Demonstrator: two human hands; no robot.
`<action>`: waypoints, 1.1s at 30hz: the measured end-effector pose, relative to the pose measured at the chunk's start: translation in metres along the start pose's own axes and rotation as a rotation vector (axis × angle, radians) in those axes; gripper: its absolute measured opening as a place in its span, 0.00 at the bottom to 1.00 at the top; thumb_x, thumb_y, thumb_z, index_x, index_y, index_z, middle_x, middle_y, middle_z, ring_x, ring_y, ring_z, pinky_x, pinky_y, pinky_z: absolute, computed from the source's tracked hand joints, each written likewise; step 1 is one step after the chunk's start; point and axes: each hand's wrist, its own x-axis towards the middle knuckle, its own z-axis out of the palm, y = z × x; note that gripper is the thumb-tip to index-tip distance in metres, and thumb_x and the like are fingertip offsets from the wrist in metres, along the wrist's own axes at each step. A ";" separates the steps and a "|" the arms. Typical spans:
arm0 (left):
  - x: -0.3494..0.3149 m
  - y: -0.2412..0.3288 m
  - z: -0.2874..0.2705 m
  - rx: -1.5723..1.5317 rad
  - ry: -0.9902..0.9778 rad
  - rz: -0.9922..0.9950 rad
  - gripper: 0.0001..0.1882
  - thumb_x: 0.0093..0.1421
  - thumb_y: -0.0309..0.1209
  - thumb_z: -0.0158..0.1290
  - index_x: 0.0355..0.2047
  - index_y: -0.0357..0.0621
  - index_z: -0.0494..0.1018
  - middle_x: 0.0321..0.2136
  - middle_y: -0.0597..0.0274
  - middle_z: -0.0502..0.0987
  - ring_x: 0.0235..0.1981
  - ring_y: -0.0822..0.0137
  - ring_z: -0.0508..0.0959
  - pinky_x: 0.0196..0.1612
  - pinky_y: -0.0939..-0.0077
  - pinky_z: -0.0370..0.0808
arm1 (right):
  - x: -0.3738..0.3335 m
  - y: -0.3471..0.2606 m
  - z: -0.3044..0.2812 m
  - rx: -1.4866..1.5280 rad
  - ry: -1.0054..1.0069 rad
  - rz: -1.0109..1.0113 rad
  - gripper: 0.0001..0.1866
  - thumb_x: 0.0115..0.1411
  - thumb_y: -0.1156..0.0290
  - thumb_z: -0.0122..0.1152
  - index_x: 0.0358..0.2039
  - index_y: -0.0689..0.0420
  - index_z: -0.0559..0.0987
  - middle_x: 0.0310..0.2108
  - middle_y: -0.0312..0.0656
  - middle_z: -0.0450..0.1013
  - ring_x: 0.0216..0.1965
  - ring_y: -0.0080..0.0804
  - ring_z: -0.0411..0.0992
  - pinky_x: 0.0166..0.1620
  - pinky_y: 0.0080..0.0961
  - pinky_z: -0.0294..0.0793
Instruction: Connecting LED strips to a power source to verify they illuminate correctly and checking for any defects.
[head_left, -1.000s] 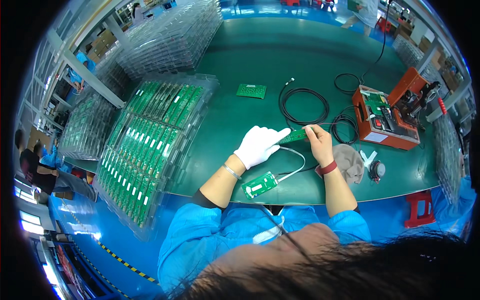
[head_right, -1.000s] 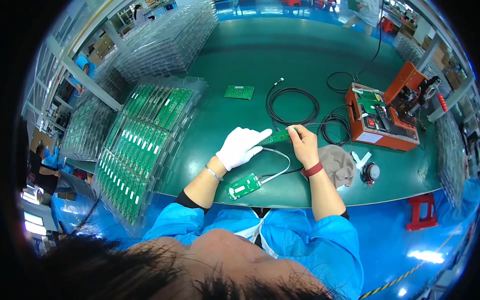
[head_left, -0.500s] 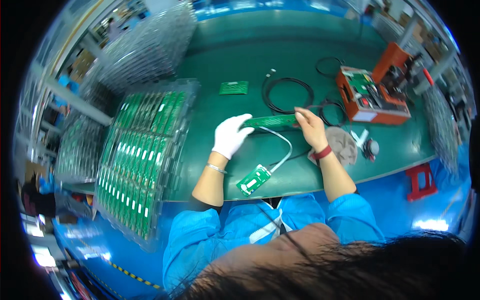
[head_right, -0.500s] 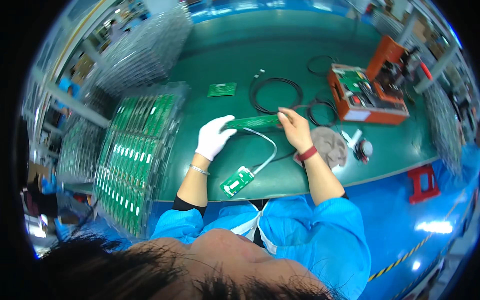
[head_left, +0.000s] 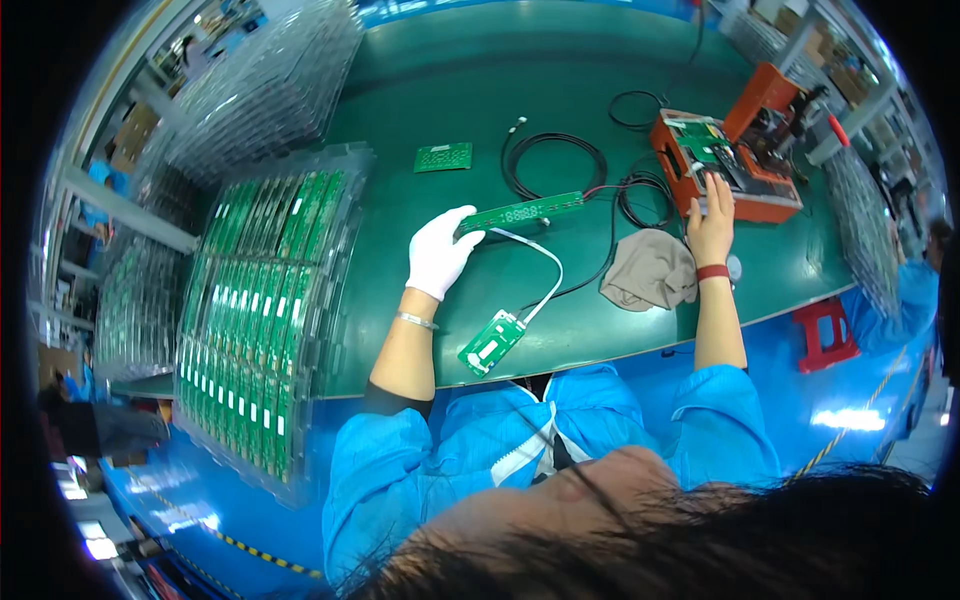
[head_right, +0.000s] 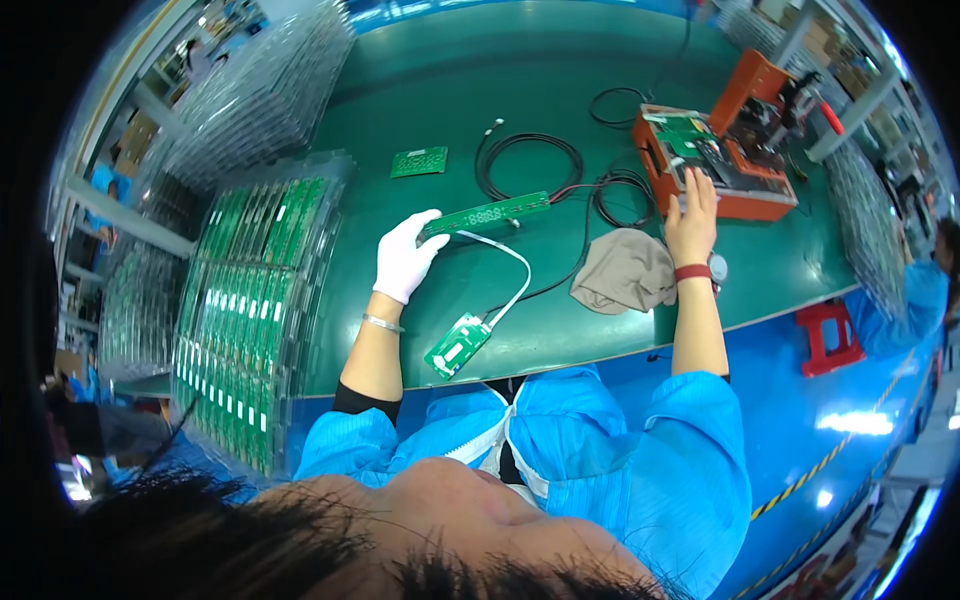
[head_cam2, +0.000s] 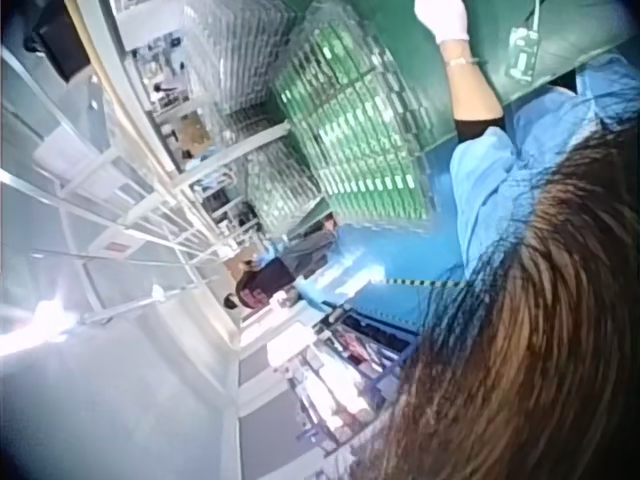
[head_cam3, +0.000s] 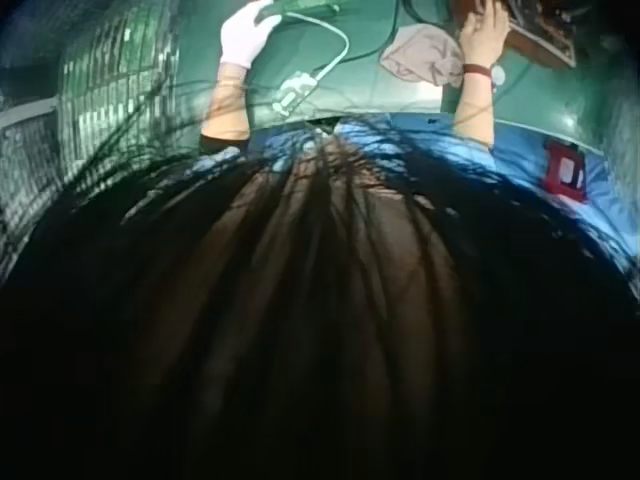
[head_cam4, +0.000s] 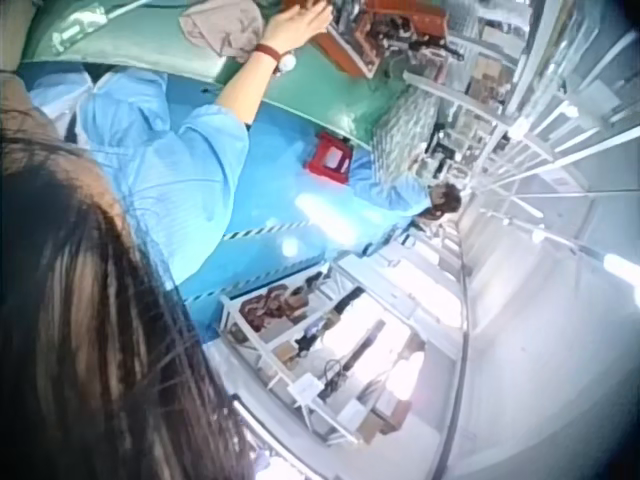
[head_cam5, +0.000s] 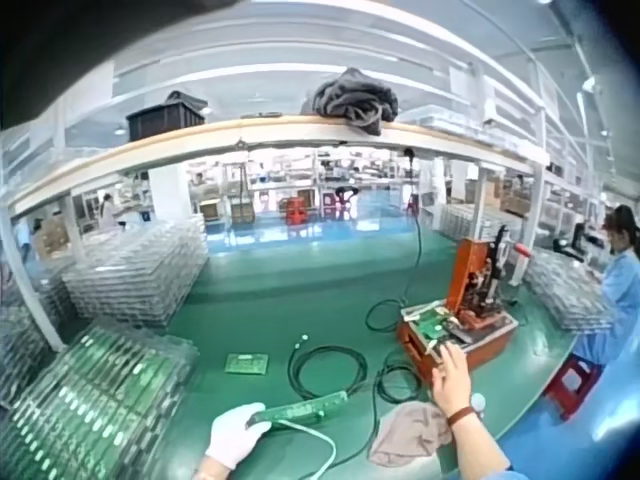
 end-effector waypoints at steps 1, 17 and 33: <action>0.000 0.000 0.000 0.005 0.009 0.019 0.21 0.51 0.28 0.60 0.47 0.43 0.76 0.37 0.63 0.80 0.28 0.70 0.75 0.36 0.80 0.73 | -0.001 0.002 0.002 -0.001 0.012 -0.003 0.26 0.57 0.73 0.59 0.57 0.54 0.72 0.58 0.41 0.68 0.58 0.43 0.66 0.61 0.34 0.64; 0.003 0.004 -0.001 0.066 0.025 0.087 0.20 0.52 0.31 0.59 0.47 0.43 0.77 0.39 0.64 0.80 0.29 0.68 0.75 0.37 0.78 0.73 | 0.000 -0.154 0.012 0.927 -0.630 0.240 0.16 0.67 0.67 0.49 0.52 0.57 0.75 0.34 0.39 0.75 0.30 0.27 0.74 0.35 0.23 0.73; 0.002 0.010 -0.009 -0.759 -0.063 -0.317 0.16 0.66 0.34 0.48 0.48 0.37 0.74 0.26 0.63 0.73 0.25 0.72 0.75 0.35 0.80 0.75 | -0.021 -0.154 0.031 1.361 -0.587 0.433 0.13 0.70 0.68 0.47 0.45 0.62 0.77 0.34 0.38 0.74 0.31 0.22 0.72 0.38 0.19 0.75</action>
